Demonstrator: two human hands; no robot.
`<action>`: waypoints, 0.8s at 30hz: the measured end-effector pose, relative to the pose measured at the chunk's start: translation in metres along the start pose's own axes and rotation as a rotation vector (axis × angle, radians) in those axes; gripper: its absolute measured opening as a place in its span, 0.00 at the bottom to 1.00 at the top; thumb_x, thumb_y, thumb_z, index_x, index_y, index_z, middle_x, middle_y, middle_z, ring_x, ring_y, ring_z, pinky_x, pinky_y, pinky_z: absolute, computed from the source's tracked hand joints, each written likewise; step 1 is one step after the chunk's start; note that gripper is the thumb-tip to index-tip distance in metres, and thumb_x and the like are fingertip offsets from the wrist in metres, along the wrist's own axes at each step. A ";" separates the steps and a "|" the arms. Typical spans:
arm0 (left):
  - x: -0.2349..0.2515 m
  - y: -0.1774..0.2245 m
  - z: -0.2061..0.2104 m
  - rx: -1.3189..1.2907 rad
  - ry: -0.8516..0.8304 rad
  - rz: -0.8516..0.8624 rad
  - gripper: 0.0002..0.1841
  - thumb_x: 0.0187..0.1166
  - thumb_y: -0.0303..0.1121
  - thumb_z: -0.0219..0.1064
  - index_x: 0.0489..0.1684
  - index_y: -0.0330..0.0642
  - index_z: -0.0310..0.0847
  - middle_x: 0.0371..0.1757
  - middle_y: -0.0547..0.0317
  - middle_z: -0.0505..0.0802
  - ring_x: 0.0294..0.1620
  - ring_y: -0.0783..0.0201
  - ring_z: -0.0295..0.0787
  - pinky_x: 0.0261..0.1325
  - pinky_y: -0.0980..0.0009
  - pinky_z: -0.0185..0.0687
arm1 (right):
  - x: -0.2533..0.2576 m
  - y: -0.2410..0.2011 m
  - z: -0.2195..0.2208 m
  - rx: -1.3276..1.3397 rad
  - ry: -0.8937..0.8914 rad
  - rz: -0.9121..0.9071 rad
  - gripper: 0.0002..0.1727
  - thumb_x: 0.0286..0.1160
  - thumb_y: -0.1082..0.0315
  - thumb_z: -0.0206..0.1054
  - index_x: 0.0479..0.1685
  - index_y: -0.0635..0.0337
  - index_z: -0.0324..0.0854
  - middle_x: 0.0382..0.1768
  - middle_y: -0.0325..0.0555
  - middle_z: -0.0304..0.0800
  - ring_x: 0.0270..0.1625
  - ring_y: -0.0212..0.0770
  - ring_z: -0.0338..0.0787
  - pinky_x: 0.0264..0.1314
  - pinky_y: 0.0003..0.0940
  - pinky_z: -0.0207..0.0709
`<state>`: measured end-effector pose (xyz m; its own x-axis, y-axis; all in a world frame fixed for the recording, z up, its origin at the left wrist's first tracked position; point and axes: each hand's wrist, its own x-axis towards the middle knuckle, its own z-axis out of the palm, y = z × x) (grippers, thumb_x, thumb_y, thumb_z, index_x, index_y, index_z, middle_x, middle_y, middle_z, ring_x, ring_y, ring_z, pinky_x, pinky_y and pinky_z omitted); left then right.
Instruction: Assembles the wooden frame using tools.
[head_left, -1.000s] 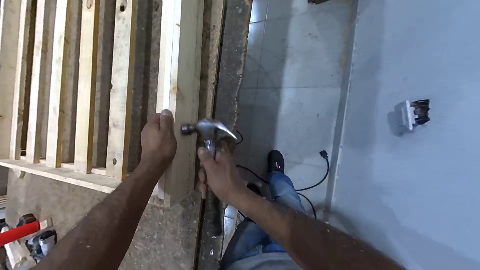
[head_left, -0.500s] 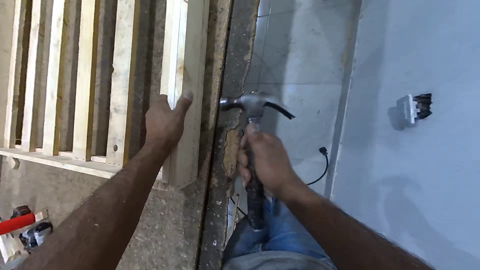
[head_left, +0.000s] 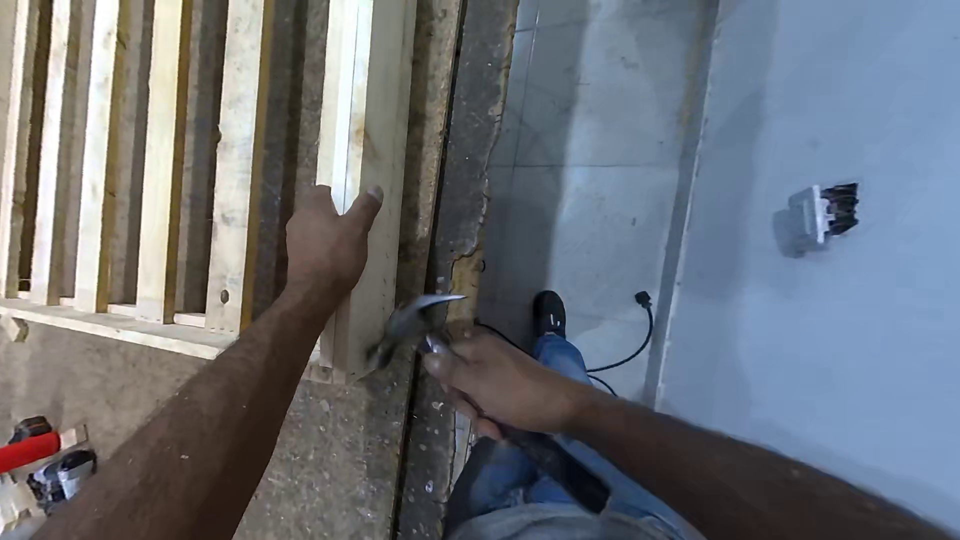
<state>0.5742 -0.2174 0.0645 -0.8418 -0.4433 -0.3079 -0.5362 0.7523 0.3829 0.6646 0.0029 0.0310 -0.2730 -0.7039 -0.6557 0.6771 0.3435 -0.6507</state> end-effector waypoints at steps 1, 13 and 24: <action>0.001 -0.001 0.001 -0.002 0.001 0.003 0.34 0.77 0.69 0.62 0.56 0.42 0.81 0.44 0.47 0.90 0.49 0.48 0.90 0.52 0.39 0.82 | -0.004 -0.002 -0.007 -0.021 -0.019 0.024 0.25 0.94 0.44 0.48 0.45 0.58 0.75 0.20 0.38 0.74 0.16 0.32 0.77 0.20 0.27 0.78; 0.001 -0.002 -0.002 0.017 0.004 0.001 0.35 0.78 0.68 0.61 0.58 0.41 0.80 0.47 0.45 0.90 0.52 0.46 0.89 0.53 0.38 0.81 | -0.013 -0.010 -0.019 0.060 0.092 -0.038 0.27 0.94 0.43 0.45 0.44 0.58 0.76 0.18 0.39 0.74 0.13 0.32 0.75 0.17 0.29 0.77; -0.001 -0.004 -0.001 0.005 0.013 0.011 0.32 0.78 0.67 0.61 0.48 0.41 0.79 0.40 0.48 0.87 0.45 0.49 0.87 0.48 0.42 0.78 | -0.005 0.004 -0.013 0.205 0.237 -0.118 0.29 0.93 0.41 0.44 0.44 0.60 0.76 0.16 0.40 0.73 0.11 0.35 0.74 0.15 0.31 0.78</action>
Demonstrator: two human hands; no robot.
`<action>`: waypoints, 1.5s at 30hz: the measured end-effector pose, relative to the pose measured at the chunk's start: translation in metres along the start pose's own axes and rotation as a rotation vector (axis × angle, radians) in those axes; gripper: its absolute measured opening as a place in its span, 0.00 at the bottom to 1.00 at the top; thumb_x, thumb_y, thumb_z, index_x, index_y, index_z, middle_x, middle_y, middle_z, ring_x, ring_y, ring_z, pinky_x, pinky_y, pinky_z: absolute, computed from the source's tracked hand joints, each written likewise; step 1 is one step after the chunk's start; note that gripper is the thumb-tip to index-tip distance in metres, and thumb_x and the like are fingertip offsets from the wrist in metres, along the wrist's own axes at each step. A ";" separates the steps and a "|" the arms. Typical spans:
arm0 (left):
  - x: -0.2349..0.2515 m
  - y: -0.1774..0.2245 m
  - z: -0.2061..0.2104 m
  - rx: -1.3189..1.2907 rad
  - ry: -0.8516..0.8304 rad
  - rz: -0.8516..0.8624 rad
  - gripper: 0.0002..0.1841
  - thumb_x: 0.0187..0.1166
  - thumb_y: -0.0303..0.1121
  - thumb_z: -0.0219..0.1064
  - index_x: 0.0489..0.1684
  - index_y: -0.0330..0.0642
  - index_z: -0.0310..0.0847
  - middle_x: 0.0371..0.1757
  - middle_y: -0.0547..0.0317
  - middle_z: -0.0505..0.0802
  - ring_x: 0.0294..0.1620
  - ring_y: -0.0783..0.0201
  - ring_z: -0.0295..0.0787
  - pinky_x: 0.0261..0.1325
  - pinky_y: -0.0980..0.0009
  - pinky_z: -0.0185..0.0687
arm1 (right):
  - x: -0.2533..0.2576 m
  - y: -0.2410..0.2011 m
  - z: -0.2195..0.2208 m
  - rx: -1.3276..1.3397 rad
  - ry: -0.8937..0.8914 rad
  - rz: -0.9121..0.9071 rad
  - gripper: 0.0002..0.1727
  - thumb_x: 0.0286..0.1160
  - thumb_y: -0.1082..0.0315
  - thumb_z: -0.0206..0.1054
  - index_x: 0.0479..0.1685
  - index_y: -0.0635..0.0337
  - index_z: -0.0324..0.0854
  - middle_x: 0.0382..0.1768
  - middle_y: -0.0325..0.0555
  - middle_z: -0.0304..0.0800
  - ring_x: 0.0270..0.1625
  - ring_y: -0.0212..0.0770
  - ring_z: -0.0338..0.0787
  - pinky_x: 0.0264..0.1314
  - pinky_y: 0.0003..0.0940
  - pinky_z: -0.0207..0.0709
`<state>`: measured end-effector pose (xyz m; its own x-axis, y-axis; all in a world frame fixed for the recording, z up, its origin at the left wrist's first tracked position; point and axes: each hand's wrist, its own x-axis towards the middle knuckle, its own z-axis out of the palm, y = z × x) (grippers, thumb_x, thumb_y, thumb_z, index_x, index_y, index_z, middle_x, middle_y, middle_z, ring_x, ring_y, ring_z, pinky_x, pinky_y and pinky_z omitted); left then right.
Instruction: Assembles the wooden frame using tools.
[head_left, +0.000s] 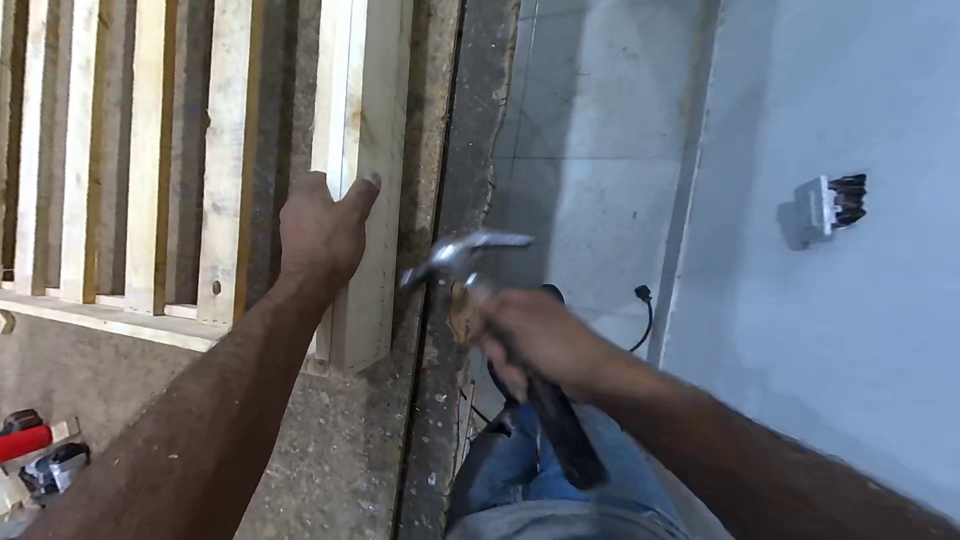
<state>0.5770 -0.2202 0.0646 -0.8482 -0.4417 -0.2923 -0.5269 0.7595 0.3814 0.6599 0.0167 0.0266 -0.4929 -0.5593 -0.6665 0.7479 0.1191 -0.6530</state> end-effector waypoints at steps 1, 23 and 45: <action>0.000 -0.001 0.000 -0.006 -0.001 -0.006 0.32 0.78 0.67 0.62 0.48 0.41 0.79 0.40 0.48 0.88 0.45 0.49 0.87 0.48 0.42 0.79 | 0.003 0.000 0.004 0.140 0.107 -0.091 0.32 0.92 0.39 0.42 0.42 0.59 0.74 0.15 0.42 0.73 0.09 0.37 0.74 0.13 0.35 0.79; 0.001 -0.003 -0.001 0.008 0.015 0.005 0.33 0.79 0.67 0.60 0.51 0.41 0.81 0.42 0.48 0.89 0.48 0.49 0.89 0.50 0.41 0.80 | 0.011 0.022 0.034 0.193 0.125 -0.155 0.32 0.94 0.40 0.38 0.41 0.60 0.73 0.15 0.44 0.77 0.10 0.40 0.79 0.14 0.38 0.82; 0.003 -0.005 -0.003 0.038 0.035 0.001 0.34 0.78 0.69 0.60 0.50 0.41 0.80 0.42 0.47 0.89 0.48 0.49 0.89 0.50 0.40 0.81 | 0.022 0.065 0.114 0.426 0.371 -0.400 0.31 0.91 0.41 0.42 0.40 0.62 0.73 0.15 0.41 0.81 0.14 0.40 0.85 0.18 0.41 0.87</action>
<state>0.5766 -0.2267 0.0641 -0.8503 -0.4573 -0.2607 -0.5245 0.7772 0.3476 0.7489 -0.0811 0.0103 -0.8299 -0.1663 -0.5326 0.5491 -0.4127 -0.7267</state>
